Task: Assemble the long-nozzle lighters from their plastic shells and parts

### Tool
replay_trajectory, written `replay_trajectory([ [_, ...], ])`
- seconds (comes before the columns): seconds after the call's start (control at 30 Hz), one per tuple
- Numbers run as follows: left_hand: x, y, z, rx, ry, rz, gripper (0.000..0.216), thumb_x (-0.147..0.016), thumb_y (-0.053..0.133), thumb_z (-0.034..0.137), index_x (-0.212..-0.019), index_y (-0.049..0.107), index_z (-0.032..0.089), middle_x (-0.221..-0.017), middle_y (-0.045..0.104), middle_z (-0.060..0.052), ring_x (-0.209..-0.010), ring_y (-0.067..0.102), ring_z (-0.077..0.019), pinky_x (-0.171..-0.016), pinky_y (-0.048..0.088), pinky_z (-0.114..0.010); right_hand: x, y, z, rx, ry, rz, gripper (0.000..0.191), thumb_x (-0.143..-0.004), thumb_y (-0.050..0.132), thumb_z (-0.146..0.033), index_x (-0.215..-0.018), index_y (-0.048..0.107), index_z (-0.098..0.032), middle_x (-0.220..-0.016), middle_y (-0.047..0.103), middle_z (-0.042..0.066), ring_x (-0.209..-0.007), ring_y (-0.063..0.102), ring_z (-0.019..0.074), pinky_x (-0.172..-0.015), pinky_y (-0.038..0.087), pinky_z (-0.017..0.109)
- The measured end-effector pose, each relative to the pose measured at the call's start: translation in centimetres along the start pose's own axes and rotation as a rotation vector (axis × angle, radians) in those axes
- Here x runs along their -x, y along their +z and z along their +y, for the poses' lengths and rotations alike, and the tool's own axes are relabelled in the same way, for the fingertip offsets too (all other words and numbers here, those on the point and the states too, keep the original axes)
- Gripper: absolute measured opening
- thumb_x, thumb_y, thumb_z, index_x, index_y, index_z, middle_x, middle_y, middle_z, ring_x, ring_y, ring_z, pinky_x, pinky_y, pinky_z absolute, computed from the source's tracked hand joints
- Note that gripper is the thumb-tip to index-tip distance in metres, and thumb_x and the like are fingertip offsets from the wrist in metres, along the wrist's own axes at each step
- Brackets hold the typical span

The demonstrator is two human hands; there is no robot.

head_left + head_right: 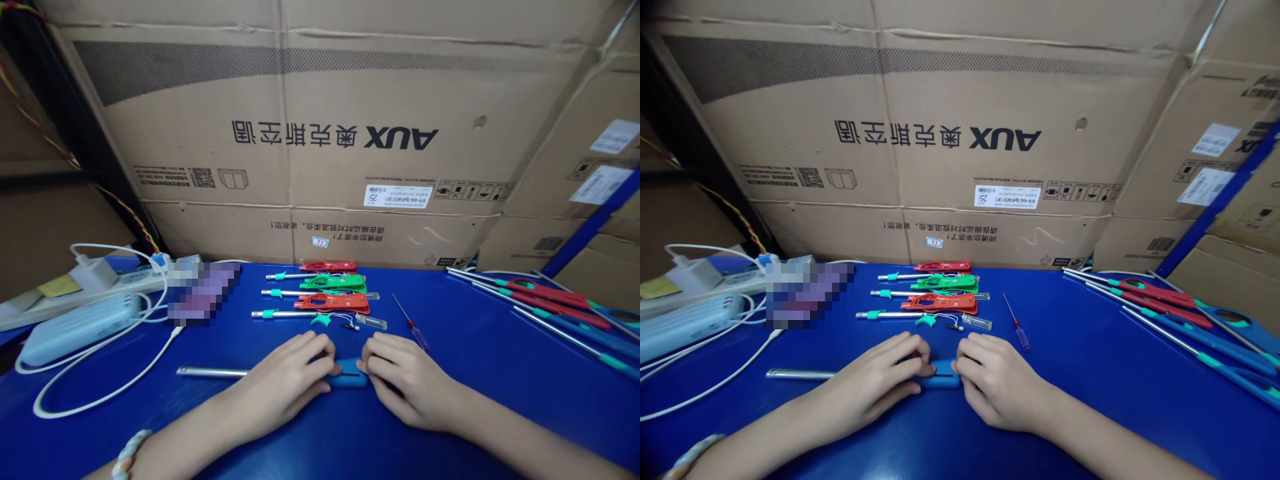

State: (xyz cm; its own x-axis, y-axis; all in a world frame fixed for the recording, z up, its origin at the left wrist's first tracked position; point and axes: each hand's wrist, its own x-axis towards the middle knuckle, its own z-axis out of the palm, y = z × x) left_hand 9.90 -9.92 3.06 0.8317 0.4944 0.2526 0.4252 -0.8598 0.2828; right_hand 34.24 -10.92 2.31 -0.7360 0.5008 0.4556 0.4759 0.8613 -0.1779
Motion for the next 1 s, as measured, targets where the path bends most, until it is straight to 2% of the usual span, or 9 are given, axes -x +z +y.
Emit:
replay_trajectory([
  [0.17,0.0,-0.1,0.1,-0.003,-0.007,-0.013,0.014,-0.093,0.048,0.011,-0.104,0.052,0.019,-0.105,0.051,-0.005,-0.091,0.048,-0.0196,-0.081,0.044,-0.03,-0.1,-0.6,0.4,-0.188,0.13,-0.032,0.019,-0.087,0.042,-0.006,-0.088,0.059,-0.017,-0.079,0.056,0.005,-0.073,0.052,0.0159,-0.068,0.045,0.028],
  [0.33,0.1,0.0,0.0,-0.006,-0.013,-0.019,0.013,-0.093,0.047,0.012,-0.104,0.051,0.019,-0.106,0.051,-0.005,-0.091,0.048,-0.0199,-0.081,0.043,-0.031,0.0,-0.8,0.3,-0.153,0.054,-0.059,0.022,-0.088,0.04,-0.007,-0.09,0.06,-0.015,-0.081,0.057,0.006,-0.073,0.052,0.0165,-0.067,0.044,0.029],
  [0.6,0.0,0.0,0.0,-0.005,-0.009,-0.008,0.013,-0.093,0.048,0.012,-0.103,0.052,0.019,-0.105,0.051,-0.005,-0.091,0.048,-0.0197,-0.081,0.043,-0.03,0.0,-1.1,0.4,-0.144,0.076,-0.124,0.022,-0.087,0.041,-0.009,-0.091,0.062,-0.014,-0.083,0.058,0.008,-0.076,0.053,0.0176,-0.069,0.044,0.03],
  [0.77,0.0,-0.2,0.0,0.005,-0.015,-0.013,0.015,-0.093,0.048,0.012,-0.104,0.052,0.019,-0.106,0.05,-0.006,-0.091,0.049,-0.02,-0.081,0.044,-0.03,-0.2,-2.0,0.8,-0.293,0.229,-0.182,0.022,-0.089,0.046,-0.013,-0.097,0.066,-0.017,-0.087,0.061,0.006,-0.078,0.057,0.0162,-0.072,0.045,0.028],
  [0.87,0.0,-0.3,-0.1,0.009,-0.019,-0.017,0.013,-0.093,0.047,0.013,-0.104,0.052,0.019,-0.105,0.05,-0.006,-0.091,0.048,-0.0199,-0.081,0.044,-0.031,-0.4,-3.0,1.6,-0.327,0.345,-0.14,0.021,-0.092,0.046,-0.019,-0.098,0.067,-0.02,-0.088,0.064,0.004,-0.078,0.059,0.0157,-0.069,0.045,0.026],
  [0.93,0.0,-0.3,-0.1,0.012,-0.023,-0.015,0.013,-0.094,0.047,0.014,-0.104,0.052,0.019,-0.105,0.05,-0.006,-0.09,0.048,-0.0197,-0.081,0.044,-0.031,-0.3,-3.8,2.6,-0.215,0.443,-0.093,0.021,-0.093,0.045,-0.023,-0.094,0.065,-0.019,-0.086,0.065,0.004,-0.076,0.06,0.0167,-0.066,0.044,0.027],
  [1.0,0.0,-0.3,-0.2,0.016,-0.022,-0.01,0.013,-0.094,0.047,0.014,-0.104,0.053,0.019,-0.104,0.05,-0.005,-0.09,0.048,-0.0196,-0.081,0.045,-0.031,0.0,-4.6,3.6,-0.002,0.56,-0.096,0.017,-0.091,0.047,-0.027,-0.09,0.061,-0.019,-0.076,0.064,0.003,-0.068,0.059,0.0181,-0.061,0.043,0.028],
])
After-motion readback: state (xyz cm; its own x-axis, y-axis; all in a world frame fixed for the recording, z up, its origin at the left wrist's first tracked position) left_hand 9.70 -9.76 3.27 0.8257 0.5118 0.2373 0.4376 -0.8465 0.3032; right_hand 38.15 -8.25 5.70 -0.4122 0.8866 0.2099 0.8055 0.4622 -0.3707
